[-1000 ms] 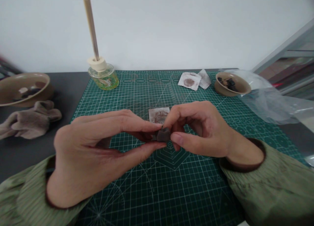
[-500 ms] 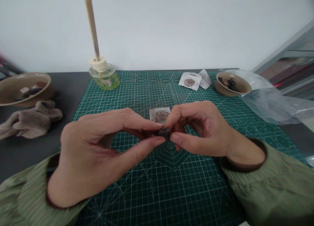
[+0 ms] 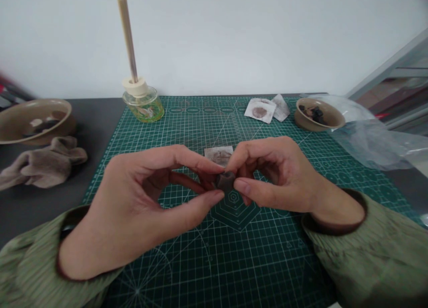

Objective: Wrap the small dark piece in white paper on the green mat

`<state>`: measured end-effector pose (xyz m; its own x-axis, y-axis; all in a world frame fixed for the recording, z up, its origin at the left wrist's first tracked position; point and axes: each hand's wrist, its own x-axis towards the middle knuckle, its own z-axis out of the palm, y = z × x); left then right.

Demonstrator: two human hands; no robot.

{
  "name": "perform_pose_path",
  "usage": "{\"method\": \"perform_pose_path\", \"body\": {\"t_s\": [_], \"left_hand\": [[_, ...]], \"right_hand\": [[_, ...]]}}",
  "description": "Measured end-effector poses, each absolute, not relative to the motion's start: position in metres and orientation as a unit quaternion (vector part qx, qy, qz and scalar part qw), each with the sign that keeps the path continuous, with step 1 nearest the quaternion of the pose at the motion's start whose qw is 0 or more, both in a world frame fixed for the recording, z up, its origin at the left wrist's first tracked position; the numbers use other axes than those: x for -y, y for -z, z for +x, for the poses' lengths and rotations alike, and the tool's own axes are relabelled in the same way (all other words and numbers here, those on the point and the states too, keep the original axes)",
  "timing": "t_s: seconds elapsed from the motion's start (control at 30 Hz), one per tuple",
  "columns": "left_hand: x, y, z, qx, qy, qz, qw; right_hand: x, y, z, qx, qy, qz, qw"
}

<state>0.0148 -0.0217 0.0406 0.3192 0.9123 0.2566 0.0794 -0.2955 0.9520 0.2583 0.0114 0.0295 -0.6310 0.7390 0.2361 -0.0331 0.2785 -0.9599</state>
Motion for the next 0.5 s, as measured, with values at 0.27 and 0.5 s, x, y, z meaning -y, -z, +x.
{"method": "perform_pose_path", "body": {"t_s": [0.27, 0.5], "left_hand": [[0.0201, -0.0396, 0.0146, -0.372, -0.438, 0.661, 0.483], [0.0206, -0.0369, 0.013, -0.368, -0.437, 0.662, 0.486]], "right_hand": [[-0.011, -0.0296, 0.2593, 0.714, -0.551, -0.251, 0.351], [-0.0104, -0.0309, 0.2589, 0.713, -0.553, -0.257, 0.345]]}}
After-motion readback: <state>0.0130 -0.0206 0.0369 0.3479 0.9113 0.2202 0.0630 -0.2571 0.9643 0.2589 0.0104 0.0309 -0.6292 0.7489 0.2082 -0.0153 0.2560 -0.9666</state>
